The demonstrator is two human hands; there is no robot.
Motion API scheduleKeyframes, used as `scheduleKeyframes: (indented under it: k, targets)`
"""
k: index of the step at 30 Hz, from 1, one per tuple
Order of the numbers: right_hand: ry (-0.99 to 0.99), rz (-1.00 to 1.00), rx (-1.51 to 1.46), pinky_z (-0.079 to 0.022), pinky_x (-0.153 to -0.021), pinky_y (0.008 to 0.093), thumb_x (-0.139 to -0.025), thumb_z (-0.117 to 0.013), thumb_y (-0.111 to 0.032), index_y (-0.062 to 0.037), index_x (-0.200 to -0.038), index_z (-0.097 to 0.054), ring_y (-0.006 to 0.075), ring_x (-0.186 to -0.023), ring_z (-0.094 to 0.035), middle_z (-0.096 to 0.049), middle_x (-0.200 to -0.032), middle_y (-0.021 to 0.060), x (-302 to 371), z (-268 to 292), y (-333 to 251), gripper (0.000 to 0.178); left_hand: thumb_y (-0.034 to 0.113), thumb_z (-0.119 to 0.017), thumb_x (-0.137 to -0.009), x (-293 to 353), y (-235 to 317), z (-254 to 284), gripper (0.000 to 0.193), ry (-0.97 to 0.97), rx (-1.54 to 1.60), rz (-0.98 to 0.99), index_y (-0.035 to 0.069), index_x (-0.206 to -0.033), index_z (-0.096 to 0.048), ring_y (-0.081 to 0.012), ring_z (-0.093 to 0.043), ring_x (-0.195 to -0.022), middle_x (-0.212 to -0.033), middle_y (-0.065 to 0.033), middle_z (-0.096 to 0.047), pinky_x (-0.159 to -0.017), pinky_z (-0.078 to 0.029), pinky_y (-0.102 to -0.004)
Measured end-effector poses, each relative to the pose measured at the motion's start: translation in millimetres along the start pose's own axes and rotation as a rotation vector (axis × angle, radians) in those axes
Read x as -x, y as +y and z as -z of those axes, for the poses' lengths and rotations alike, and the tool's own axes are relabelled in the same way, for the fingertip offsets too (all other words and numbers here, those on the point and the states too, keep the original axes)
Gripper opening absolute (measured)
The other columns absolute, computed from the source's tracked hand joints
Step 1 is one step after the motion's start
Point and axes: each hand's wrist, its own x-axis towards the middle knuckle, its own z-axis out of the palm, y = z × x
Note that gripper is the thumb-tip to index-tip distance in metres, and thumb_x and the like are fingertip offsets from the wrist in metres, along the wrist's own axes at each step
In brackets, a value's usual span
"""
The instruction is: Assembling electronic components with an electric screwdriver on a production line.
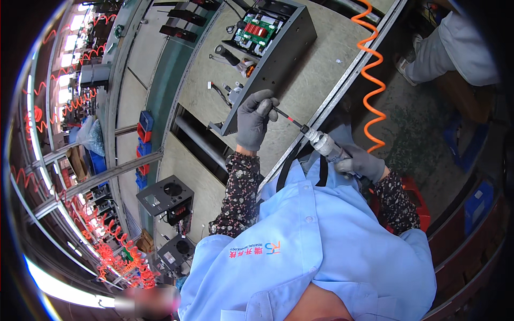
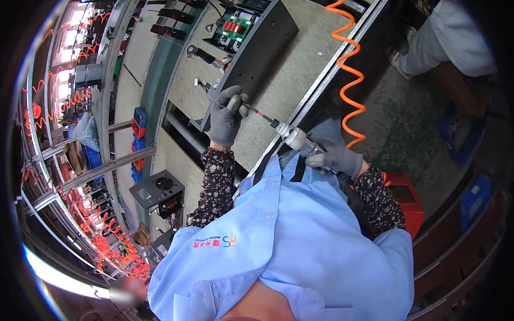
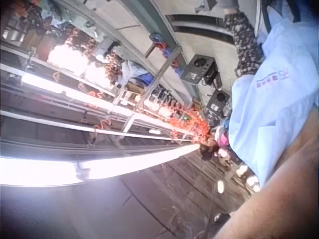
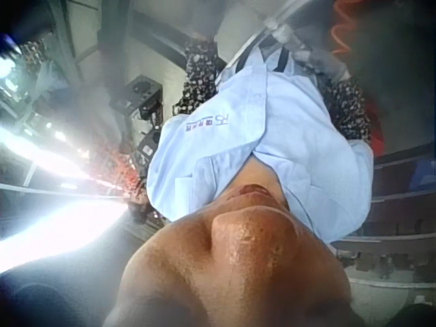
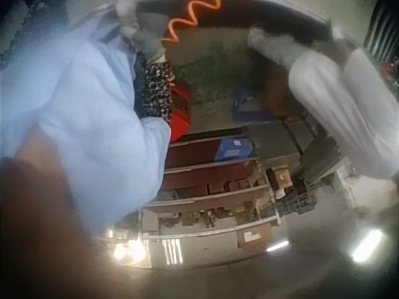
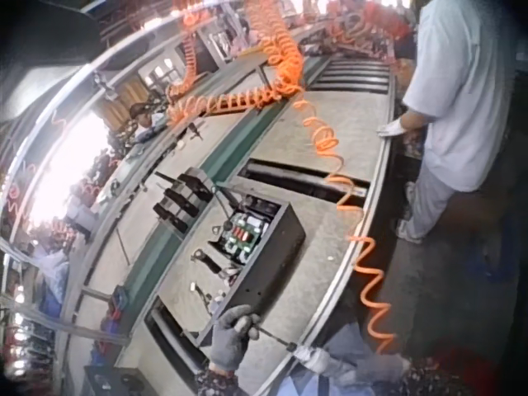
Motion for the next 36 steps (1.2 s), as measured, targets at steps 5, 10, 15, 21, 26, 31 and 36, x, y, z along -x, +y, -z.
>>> scheduleKeyframes:
  k: [5, 10, 15, 21, 26, 31, 36]
  targets:
    - [0.08, 0.141, -0.049, -0.038, -0.05, 0.0201, -0.065, -0.064, -0.023, 0.0008, -0.105, -0.047, 0.0061, -0.06, -0.045, -0.049, -0.075, 0.0022, -5, 2, 2, 0.049, 0.015, -0.048, -0.083, -16, 30, -36, 0.029, 0.125, -0.207, -0.072, -0.005, -0.104, -0.051, -0.0113, -0.056, -0.063, -0.077, -0.0091, -0.058, -0.052, -0.042, -0.0192]
    - [0.398, 0.419, 0.628, -0.043, -0.07, 0.0312, -0.062, -0.067, -0.032, 0.0011, -0.1, -0.049, 0.0222, -0.087, -0.051, -0.052, -0.088, 0.0131, -17, 15, -1, 0.053, 0.023, -0.046, -0.082, -72, 38, -3, 0.03, 0.356, -0.904, -0.163, -0.002, -0.093, -0.058, -0.021, -0.06, -0.071, -0.076, -0.0151, -0.061, -0.059, -0.045, -0.0287]
    - [0.542, 0.159, 0.518, -0.042, -0.073, 0.0319, -0.061, -0.069, -0.032, 0.0001, -0.102, -0.05, 0.0274, -0.083, -0.054, -0.055, -0.091, 0.0165, -17, 15, -15, 0.055, 0.037, -0.049, -0.075, -119, 43, -3, 0.039, 0.228, -1.437, 0.213, 0.0, -0.079, -0.062, -0.034, -0.057, -0.082, -0.08, -0.0207, -0.06, -0.075, -0.041, -0.0378]
    - [0.468, 0.253, 0.628, -0.042, -0.076, 0.0326, -0.062, -0.066, -0.037, -0.0011, -0.1, -0.051, 0.0284, -0.087, -0.053, -0.054, -0.092, 0.0167, -25, 14, -12, 0.054, 0.032, -0.055, -0.07, -135, 10, 14, 0.038, 0.41, -1.36, -0.005, -0.005, -0.075, -0.061, -0.0319, -0.058, -0.078, -0.076, -0.0211, -0.06, -0.071, -0.042, -0.0349]
    - [0.481, 0.056, 0.521, -0.043, -0.075, 0.0324, -0.058, -0.066, -0.041, -0.0011, -0.098, -0.053, 0.0275, -0.085, -0.056, -0.057, -0.089, 0.0169, -24, 10, -24, 0.057, 0.016, -0.056, -0.068, -129, 15, -3, 0.024, 0.542, -0.776, -0.09, -0.008, -0.065, -0.059, -0.0172, -0.05, -0.048, -0.055, -0.0111, -0.056, -0.05, -0.039, -0.0289]
    - [0.377, -0.04, 0.335, -0.043, -0.073, 0.032, -0.062, -0.066, -0.039, -0.0018, -0.102, -0.052, 0.0275, -0.082, -0.055, -0.056, -0.092, 0.0164, -25, 8, -38, 0.056, 0.012, -0.057, -0.067, -120, 23, -13, 0.019, 0.598, -0.757, -0.061, -0.007, -0.062, -0.059, -0.0128, -0.046, -0.045, -0.052, -0.0059, -0.053, -0.046, -0.036, -0.0255]
    - [0.423, -0.073, 0.478, -0.043, -0.076, 0.0303, -0.06, -0.066, -0.04, -0.0006, -0.104, -0.05, 0.0248, -0.086, -0.056, -0.057, -0.092, 0.0158, -34, 10, -37, 0.061, 0.009, -0.057, -0.068, -116, 24, -11, 0.016, 0.532, -0.707, -0.061, -0.007, -0.066, -0.06, -0.0112, -0.047, -0.046, -0.057, -0.0057, -0.056, -0.045, -0.037, -0.0242]
